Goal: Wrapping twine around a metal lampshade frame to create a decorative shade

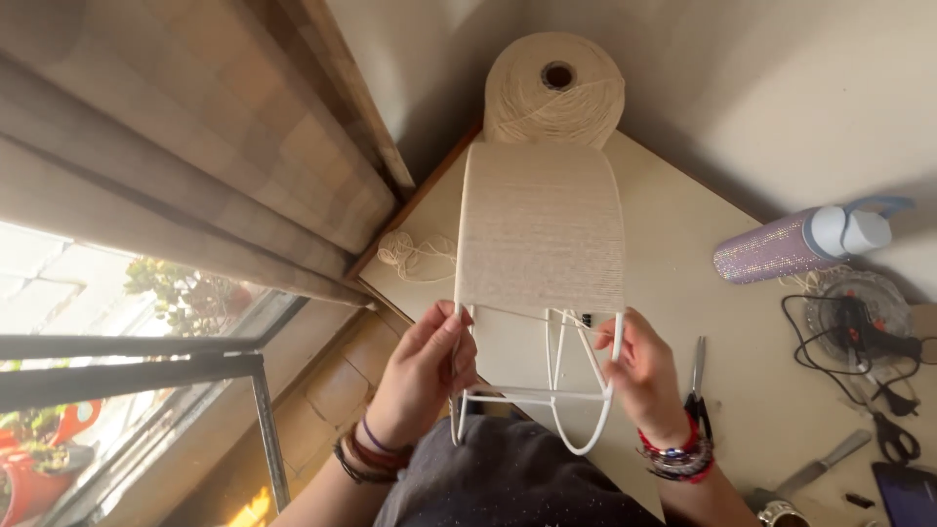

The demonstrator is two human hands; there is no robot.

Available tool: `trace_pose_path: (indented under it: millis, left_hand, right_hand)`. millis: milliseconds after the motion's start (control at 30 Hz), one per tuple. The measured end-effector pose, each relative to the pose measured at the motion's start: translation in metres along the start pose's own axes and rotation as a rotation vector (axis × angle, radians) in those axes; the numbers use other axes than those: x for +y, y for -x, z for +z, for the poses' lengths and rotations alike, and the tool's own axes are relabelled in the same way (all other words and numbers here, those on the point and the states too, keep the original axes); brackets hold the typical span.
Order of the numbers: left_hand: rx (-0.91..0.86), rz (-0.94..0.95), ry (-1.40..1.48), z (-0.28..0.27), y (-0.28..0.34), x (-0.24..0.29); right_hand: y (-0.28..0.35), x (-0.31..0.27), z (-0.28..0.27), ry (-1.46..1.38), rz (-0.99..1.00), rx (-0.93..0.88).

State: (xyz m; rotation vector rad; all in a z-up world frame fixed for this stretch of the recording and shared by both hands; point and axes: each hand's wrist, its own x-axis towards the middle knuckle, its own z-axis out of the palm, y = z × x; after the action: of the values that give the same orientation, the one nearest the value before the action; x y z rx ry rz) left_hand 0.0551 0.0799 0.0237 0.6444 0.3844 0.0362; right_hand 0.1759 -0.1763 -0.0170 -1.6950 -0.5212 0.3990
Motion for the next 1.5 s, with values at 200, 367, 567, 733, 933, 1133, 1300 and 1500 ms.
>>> trace_pose_path:
  millis: [200,367,567,733,933,1133,1300,1500]
  left_hand:
    - [0.000,0.110,-0.187,0.001,0.017,-0.010]
    - [0.035,0.149,-0.210,-0.001,0.019,-0.013]
    - [0.031,0.358,-0.417,0.020,0.027,-0.010]
    - [0.068,0.296,-0.379,0.028,0.031,-0.010]
    - [-0.143,0.010,-0.431,0.030,0.029,0.011]
    - [-0.026,0.169,-0.435,0.016,0.033,-0.007]
    - [0.104,0.330,-0.173,0.017,0.034,-0.019]
    - [0.148,0.438,-0.196,0.013,0.032,-0.028]
  right_hand:
    - [-0.002,-0.027,-0.017,-0.296,0.076,0.167]
    - [-0.004,-0.041,-0.026,-0.260,0.143,0.211]
    - [0.001,-0.121,0.006,0.659,-0.325,0.106]
    - [0.006,-0.158,0.065,0.946,-0.674,-0.059]
    - [0.014,-0.155,0.081,1.150,-0.786,-0.206]
    - [0.010,-0.132,-0.010,0.731,-0.649,-0.312]
    - [0.014,-0.064,-0.098,0.735,-0.390,0.067]
    - [0.018,0.006,-0.149,0.838,-0.304,0.151]
